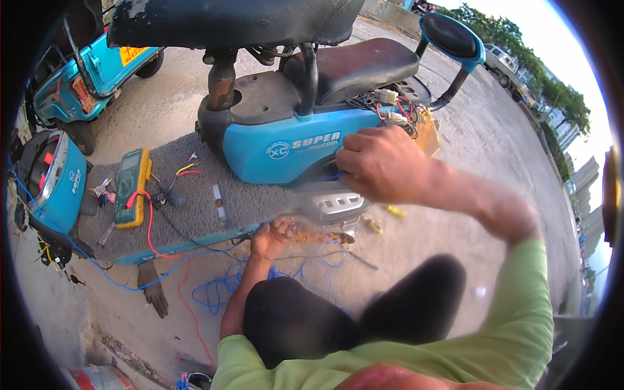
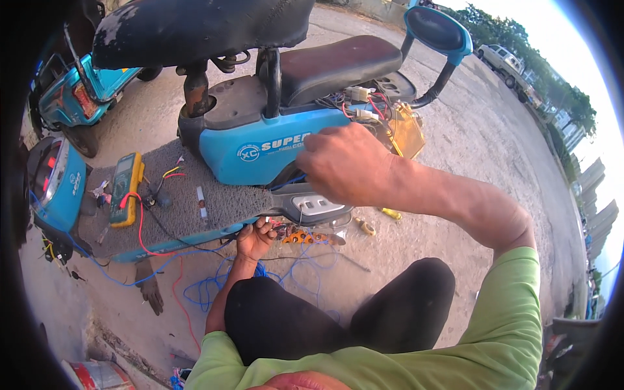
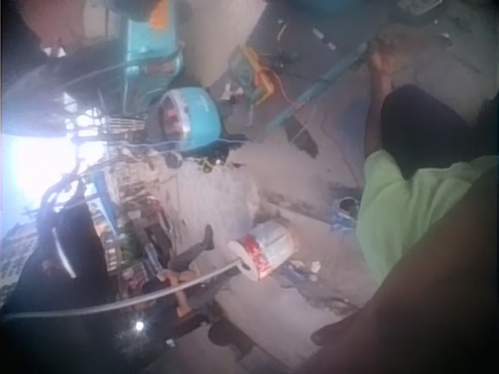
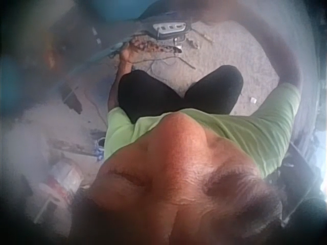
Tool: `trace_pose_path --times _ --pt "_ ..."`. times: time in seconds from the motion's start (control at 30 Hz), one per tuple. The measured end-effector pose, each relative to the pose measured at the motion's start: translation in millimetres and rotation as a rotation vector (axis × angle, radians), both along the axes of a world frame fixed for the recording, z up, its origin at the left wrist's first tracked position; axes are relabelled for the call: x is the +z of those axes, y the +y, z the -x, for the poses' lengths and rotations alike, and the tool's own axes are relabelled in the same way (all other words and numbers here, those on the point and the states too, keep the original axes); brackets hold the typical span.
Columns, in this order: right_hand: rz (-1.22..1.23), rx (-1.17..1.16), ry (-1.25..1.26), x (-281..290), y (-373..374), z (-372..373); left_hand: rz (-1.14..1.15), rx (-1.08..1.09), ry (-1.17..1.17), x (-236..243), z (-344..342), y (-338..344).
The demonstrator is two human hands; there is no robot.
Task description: The person repairs electrical components on a blue electric scooter by handling wires, using a multimeter to test connections, and manipulating internal wiring beneath the scooter's seat.
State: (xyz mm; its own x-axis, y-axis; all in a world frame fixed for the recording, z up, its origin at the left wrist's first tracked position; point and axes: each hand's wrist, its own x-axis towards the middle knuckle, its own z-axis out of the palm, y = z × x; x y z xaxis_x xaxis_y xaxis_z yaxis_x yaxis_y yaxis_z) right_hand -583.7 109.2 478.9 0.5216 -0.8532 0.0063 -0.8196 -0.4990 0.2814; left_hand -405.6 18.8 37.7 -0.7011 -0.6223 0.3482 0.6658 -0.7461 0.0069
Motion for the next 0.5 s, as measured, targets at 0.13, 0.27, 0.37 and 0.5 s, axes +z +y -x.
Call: trace_pose_path --times 0.13,0.27,0.37,0.5 --pt "-0.464 -0.038 -0.525 3.9 1.1 17.5 0.02 -0.008 -0.006 3.9 -1.5 -1.5" --pt "-0.715 -0.227 -0.732 12.1 4.7 33.7 0.042 -0.026 -0.031 14.2 -2.7 1.6" --pt "-0.197 -0.108 -0.127 23.0 8.8 44.9 0.016 -0.006 -0.045 17.7 -3.5 2.9" --pt "0.129 0.011 -0.077 20.9 13.1 46.7 0.006 -0.008 -0.059 13.8 -1.4 2.1"
